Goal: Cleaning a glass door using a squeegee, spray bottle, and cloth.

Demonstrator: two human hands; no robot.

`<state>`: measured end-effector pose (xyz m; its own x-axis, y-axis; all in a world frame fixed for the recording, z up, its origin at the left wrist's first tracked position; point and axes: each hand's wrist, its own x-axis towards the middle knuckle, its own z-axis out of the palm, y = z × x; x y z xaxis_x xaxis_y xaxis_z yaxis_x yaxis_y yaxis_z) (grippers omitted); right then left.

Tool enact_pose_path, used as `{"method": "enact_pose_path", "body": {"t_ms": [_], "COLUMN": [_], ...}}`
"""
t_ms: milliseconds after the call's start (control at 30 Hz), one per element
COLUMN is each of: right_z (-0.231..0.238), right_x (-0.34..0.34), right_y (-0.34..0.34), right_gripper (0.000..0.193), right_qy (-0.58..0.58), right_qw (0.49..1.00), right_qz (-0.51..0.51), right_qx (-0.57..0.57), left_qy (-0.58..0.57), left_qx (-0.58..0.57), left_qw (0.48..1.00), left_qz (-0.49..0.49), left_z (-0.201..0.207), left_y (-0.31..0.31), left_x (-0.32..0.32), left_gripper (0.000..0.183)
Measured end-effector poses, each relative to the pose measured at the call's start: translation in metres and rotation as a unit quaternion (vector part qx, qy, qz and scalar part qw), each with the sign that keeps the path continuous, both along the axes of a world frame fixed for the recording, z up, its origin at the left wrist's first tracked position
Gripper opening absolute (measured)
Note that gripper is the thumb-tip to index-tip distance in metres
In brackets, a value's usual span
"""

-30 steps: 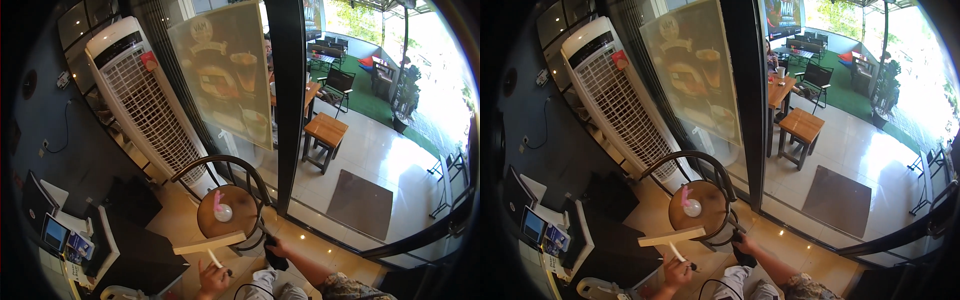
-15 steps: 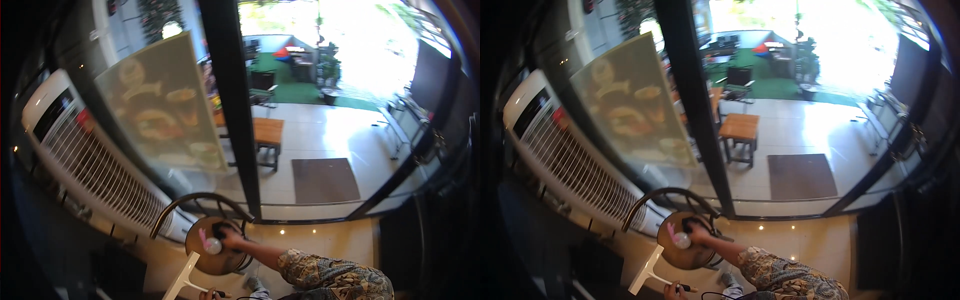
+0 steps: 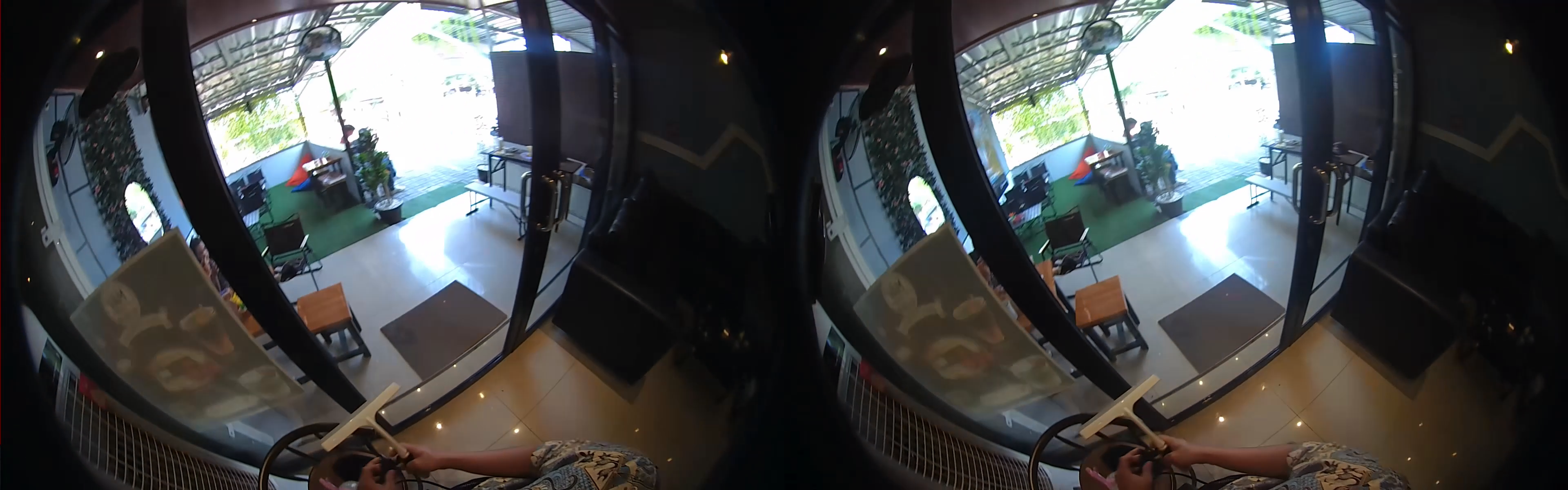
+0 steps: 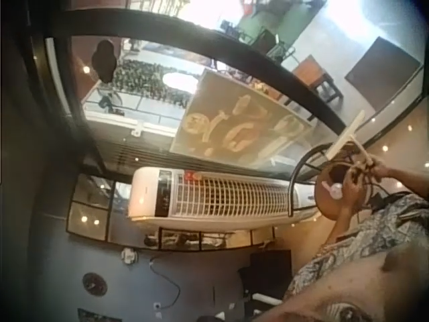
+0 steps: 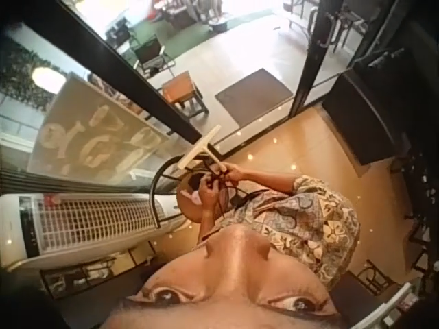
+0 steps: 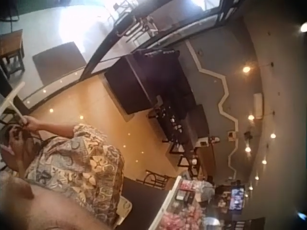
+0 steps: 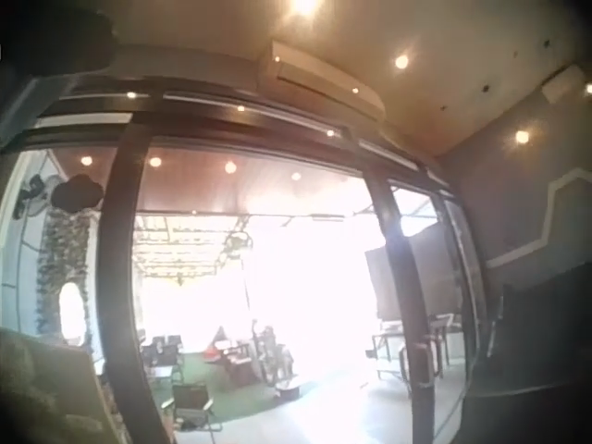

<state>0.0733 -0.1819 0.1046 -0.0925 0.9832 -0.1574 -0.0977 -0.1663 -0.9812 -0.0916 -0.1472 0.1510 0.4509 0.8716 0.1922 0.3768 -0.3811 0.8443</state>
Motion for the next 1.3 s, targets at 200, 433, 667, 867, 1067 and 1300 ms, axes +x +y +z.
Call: {"method": "enact_pose_path", "body": {"t_ms": [200,433,667,867,1067,1300], "right_z": [-0.014,-0.051,-0.150,-0.175,-0.163,-0.123], "right_x": [0.093,0.114,0.089,0.081,0.127,0.169], "right_y": [-0.081,-0.239,-0.482,-0.526,-0.467,-0.448], "right_gripper": [0.052,0.048,0.030,0.016,0.028,0.032], "right_qy": [-0.254,-0.319,-0.514,-0.481,-0.254,-0.246], "right_qw": [0.931,0.777,0.660,0.733,0.637,0.686], "right_qz": [-0.241,-0.410,-0.326,-0.401,-0.514,-0.520], "right_qx": [-0.101,-0.355,-0.441,-0.265,-0.515,-0.445], "left_qy": [0.219,0.441,0.467,0.513,0.289,-0.128], "left_qx": [0.225,0.039,0.053,0.044,0.023,-0.040], "left_qw": [0.929,0.889,0.878,0.848,0.957,0.991], "left_qz": [0.195,0.120,0.094,0.125,0.007,0.029], "left_z": [-0.079,-0.064,-0.111,-0.181,-0.268,-0.249], "left_y": [0.062,0.070,0.084,0.103,0.127,0.092], "left_x": [-0.081,-0.073,-0.072,-0.121,-0.154,-0.079], "left_gripper": [0.056,0.051,0.053,0.056,0.054,0.051]}}
